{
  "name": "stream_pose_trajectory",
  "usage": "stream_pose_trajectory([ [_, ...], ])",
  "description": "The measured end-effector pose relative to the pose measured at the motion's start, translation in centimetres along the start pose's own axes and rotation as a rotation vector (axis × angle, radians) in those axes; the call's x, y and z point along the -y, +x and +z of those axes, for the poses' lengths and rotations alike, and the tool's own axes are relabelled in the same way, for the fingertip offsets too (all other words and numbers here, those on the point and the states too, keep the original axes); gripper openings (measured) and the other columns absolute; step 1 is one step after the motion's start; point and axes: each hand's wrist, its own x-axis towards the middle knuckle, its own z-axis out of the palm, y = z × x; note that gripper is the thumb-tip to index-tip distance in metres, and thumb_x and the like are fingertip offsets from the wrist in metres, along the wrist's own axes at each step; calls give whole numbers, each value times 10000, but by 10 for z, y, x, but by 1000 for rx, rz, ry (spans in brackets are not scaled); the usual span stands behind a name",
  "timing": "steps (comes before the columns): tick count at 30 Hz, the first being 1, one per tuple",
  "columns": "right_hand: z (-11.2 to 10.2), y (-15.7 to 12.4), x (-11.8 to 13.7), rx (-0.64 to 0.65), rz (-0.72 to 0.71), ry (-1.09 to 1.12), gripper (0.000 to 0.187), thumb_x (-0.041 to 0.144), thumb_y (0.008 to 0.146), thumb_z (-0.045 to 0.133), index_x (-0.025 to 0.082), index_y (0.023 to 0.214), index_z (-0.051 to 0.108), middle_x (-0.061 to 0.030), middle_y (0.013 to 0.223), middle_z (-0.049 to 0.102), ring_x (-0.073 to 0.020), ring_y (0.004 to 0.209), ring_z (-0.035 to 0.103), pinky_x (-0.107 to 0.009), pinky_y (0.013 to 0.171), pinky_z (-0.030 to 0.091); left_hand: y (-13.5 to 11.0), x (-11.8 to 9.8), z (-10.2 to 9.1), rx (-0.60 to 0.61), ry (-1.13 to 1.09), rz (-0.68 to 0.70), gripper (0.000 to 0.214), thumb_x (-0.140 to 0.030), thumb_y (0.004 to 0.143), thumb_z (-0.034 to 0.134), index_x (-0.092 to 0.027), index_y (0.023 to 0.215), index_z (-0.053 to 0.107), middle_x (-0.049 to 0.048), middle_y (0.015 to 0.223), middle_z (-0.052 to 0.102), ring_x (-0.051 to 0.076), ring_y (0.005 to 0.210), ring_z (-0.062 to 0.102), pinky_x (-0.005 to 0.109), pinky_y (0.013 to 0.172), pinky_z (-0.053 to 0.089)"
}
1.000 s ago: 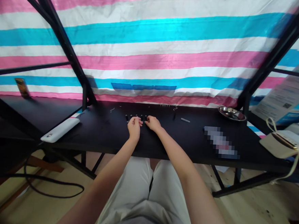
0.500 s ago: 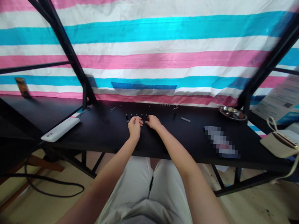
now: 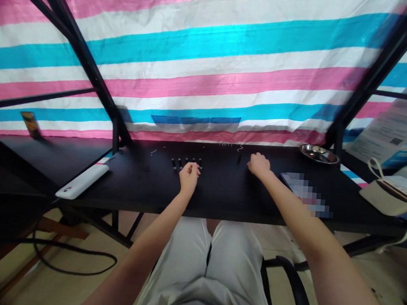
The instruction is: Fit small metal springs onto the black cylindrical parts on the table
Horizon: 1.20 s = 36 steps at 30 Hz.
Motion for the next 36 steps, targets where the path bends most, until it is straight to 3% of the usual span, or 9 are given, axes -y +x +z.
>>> stream_pose_trajectory([
  [4,18,4,-17,12,-6,42,343,366,844,487,195,1129,571,-120,1136,501,-236,997,541,-320,782,422,-2,2,1,91,52,16,268,-387,816,449,-171,700,557,-27,522,509,88,494,483,201,529,379],
  [8,28,3,-15,51,-23,55,287,290,889,380,168,1070,567,-128,1099,513,-207,887,592,-307,726,426,-2,1,1,118,77,18,275,-379,818,437,-170,683,554,-27,509,507,91,492,488,206,537,380],
  [13,22,4,-4,-16,25,156,315,240,896,325,128,1160,456,-154,1013,587,-244,880,602,-331,722,419,-2,1,2,123,91,26,273,-372,815,432,-170,676,552,-28,500,501,94,492,489,209,539,379],
  [18,11,11,11,-108,-37,223,333,268,903,338,149,1197,439,-158,1120,579,-246,966,580,-325,782,406,-2,3,2,129,110,21,276,-379,811,430,-171,686,561,-28,508,508,96,501,494,211,549,384],
  [29,8,14,39,-23,-77,120,291,220,900,336,110,1134,470,-194,1024,609,-262,918,605,-335,752,412,-3,1,0,169,127,28,266,-353,814,436,-172,675,574,-26,512,508,94,504,487,204,543,383],
  [32,3,4,51,-91,-87,195,268,232,900,333,136,1098,487,-164,1015,621,-245,884,610,-319,747,408,-4,0,2,211,124,34,259,-349,814,449,-170,722,613,-20,522,515,95,502,483,205,539,386],
  [36,6,-21,78,-315,-151,446,274,308,912,323,177,1064,509,-112,982,637,-222,866,608,-298,752,413,-3,0,5,282,112,161,270,-302,793,505,-194,1002,638,8,721,593,70,525,454,195,575,407],
])
